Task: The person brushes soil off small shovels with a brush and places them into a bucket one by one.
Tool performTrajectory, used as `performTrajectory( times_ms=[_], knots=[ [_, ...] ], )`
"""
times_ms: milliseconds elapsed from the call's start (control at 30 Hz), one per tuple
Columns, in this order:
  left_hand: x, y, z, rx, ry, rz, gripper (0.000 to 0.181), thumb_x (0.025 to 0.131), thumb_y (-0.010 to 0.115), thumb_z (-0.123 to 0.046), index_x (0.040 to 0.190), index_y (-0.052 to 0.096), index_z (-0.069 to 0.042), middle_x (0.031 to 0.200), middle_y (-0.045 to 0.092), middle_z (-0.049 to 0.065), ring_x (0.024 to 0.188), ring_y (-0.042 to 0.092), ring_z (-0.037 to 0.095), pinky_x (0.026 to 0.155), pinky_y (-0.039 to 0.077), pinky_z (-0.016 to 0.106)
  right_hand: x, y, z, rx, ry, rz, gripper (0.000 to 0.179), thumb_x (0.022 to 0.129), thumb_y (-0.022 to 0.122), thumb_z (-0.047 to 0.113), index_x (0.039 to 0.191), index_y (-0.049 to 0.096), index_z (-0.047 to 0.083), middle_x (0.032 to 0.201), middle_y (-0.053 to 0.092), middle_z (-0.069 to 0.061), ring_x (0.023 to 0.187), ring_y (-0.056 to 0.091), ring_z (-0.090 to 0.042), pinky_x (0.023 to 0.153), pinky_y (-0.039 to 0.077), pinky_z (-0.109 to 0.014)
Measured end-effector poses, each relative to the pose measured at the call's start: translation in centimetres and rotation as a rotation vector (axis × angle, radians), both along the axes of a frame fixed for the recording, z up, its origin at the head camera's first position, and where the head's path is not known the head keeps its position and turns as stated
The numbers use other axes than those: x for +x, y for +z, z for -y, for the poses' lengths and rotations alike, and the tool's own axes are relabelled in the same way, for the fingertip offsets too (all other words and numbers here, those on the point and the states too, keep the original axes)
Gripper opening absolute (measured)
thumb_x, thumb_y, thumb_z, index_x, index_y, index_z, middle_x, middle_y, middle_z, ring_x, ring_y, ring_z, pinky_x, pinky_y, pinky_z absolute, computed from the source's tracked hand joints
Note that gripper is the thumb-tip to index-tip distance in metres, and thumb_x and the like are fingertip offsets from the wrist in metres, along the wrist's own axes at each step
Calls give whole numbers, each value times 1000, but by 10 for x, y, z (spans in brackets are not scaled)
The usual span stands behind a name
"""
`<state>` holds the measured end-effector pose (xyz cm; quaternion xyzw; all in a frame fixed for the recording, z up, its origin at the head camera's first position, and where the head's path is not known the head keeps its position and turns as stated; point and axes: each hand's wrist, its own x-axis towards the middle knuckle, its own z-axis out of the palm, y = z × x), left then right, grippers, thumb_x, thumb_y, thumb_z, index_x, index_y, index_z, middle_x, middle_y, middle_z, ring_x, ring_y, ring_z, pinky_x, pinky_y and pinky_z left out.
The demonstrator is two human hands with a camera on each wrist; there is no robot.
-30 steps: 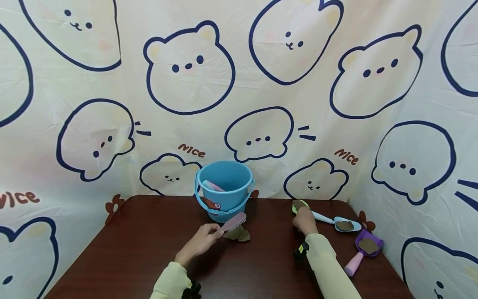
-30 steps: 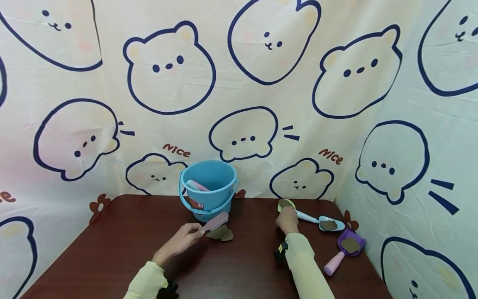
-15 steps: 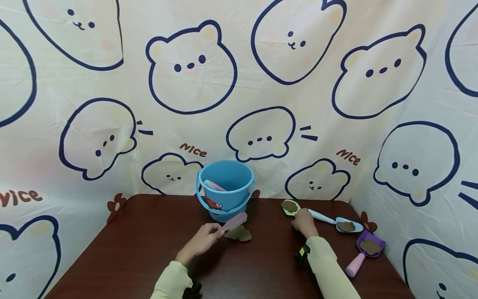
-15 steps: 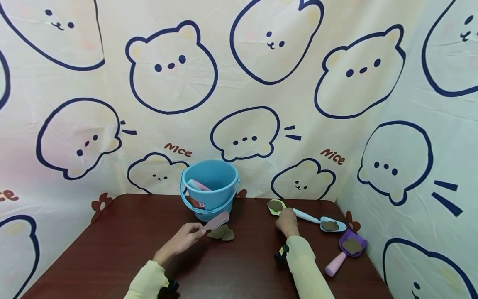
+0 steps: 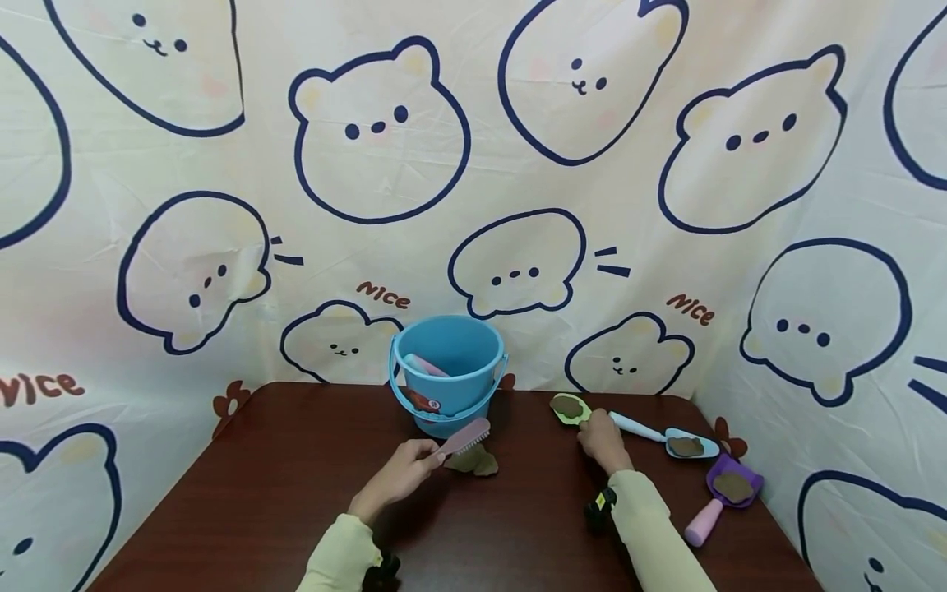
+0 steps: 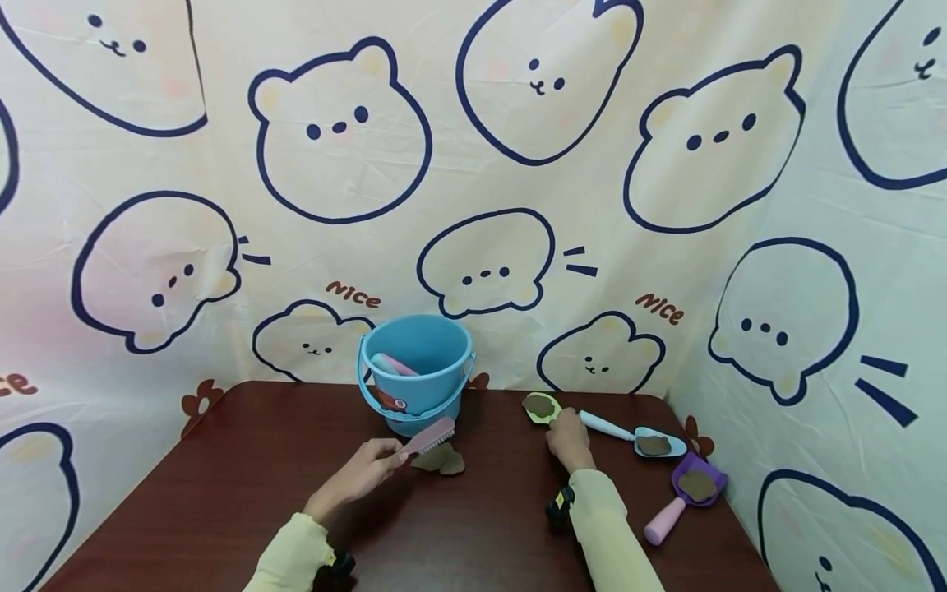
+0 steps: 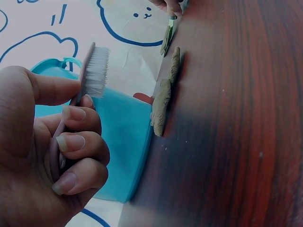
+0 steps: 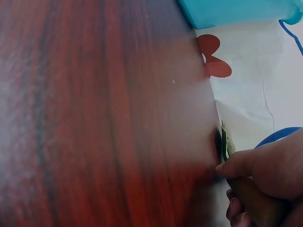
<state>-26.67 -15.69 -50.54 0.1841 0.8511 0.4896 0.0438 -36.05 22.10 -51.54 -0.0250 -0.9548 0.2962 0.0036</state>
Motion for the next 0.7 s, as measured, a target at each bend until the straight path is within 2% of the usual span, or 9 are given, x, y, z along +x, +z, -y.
performTrajectory(
  times_ms=[200, 367, 467, 600, 700],
  knots=[
    [0, 1, 0, -2, -3, 3, 28, 105, 55, -22, 107, 67, 3, 69, 51, 2, 60, 45, 12, 52, 37, 26, 1, -5, -2, -25, 10, -29, 21, 99, 53, 4, 81, 44, 4, 77, 43, -12, 62, 45, -24, 59, 38, -33],
    [-1, 0, 0, -14, -2, -9, 29, 105, 54, -23, 104, 67, 3, 68, 49, 0, 59, 43, 11, 52, 36, 26, 4, -3, -1, -14, 23, -63, 40, 96, 66, 9, 67, 38, 11, 64, 36, -3, 55, 41, -19, 54, 36, -30],
    [-2, -1, 0, -16, 2, -17, 29, 105, 54, -23, 101, 66, 3, 68, 49, -1, 57, 43, 10, 52, 36, 26, 9, 2, 1, -9, 26, -75, 43, 92, 74, 12, 62, 43, 12, 60, 39, -2, 54, 43, -18, 53, 37, -30],
    [0, 0, -1, -10, 0, -12, 28, 105, 54, -22, 99, 66, 3, 68, 49, -1, 57, 42, 10, 52, 36, 26, 19, 9, 5, -12, 11, -77, 24, 90, 77, 15, 77, 60, 6, 72, 53, -6, 62, 52, -20, 57, 42, -32],
    [0, 0, -1, -9, -6, -10, 28, 105, 54, -22, 99, 66, 3, 68, 49, -1, 57, 42, 10, 52, 36, 26, 26, 14, 8, -4, 17, -94, 21, 90, 77, 16, 94, 63, 2, 86, 60, -9, 71, 56, -22, 61, 46, -34]
  ],
)
